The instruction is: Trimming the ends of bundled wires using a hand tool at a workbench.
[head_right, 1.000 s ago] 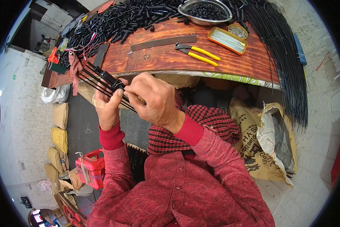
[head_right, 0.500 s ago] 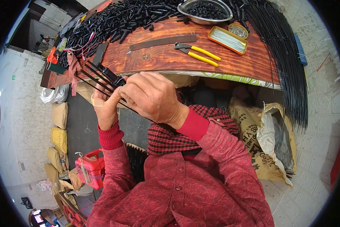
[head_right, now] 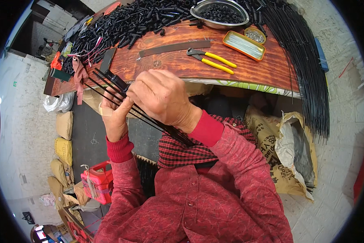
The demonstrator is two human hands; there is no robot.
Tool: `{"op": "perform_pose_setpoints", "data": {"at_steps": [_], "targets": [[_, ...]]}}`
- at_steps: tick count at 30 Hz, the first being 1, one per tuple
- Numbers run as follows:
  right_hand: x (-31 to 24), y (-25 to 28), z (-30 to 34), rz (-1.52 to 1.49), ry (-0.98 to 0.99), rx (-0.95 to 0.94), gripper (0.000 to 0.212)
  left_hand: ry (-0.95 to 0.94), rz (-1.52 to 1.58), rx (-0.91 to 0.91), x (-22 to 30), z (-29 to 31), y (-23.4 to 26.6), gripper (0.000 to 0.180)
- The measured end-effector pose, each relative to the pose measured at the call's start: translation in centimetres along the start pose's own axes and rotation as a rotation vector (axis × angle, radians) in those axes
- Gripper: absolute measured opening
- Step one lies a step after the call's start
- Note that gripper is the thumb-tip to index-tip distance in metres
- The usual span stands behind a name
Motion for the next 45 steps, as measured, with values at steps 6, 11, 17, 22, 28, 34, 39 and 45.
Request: {"op": "perform_pose_setpoints", "data": {"at_steps": [6,11,17,22,28,34,39,45], "targets": [[-0.1,0.6,0.9,-0.046,-0.388,-0.027,0.01,0.029,-0.074,-0.025,0.1,-0.1,-0.1,0.035],[-0.6,0.3,2.9,-0.259,-0.795,-0.053,0.008,0.054,0.077,-0.063,0.0,0.0,-0.1,0.039],[0.5,1.4,3.5,-0.547,-1.202,-0.161,0.013,0.055,0.08,-0.118,-0.4,-0.2,-0.5,0.039],[5.9,7.1,3.7,0.36,-0.383,-0.267,0.018,0.047,0.134,-0.25,-0.9,-1.1,0.6,0.047],[13.3,12.0,5.7,0.71,-0.2,-0.486,0.034,0.063,0.097,-0.313,-0.9,-2.2,0.0,0.044],[15.3,10.7,4.8,0.707,-0.006,-0.677,0.029,0.105,0.151,-0.302,-0.7,-1.6,0.5,0.043],[9.0,11.0,1.8,-0.21,-1.302,-0.817,0.034,0.115,0.131,-0.299,-0.5,-1.6,0.1,0.041],[2.3,11.0,-1.5,-0.273,-0.949,-0.955,0.025,0.124,0.103,-0.276,-0.5,-1.4,-0.3,0.037]]}}
Point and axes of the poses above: each hand's wrist, its own z-axis away from the middle knuckle, its own y-axis out of the back of the hand, x = y × z, the point moved 1 cm from there along -z, towards the middle knuckle, and after that the axes turned 9 degrees about x, right-handed, at the moved point
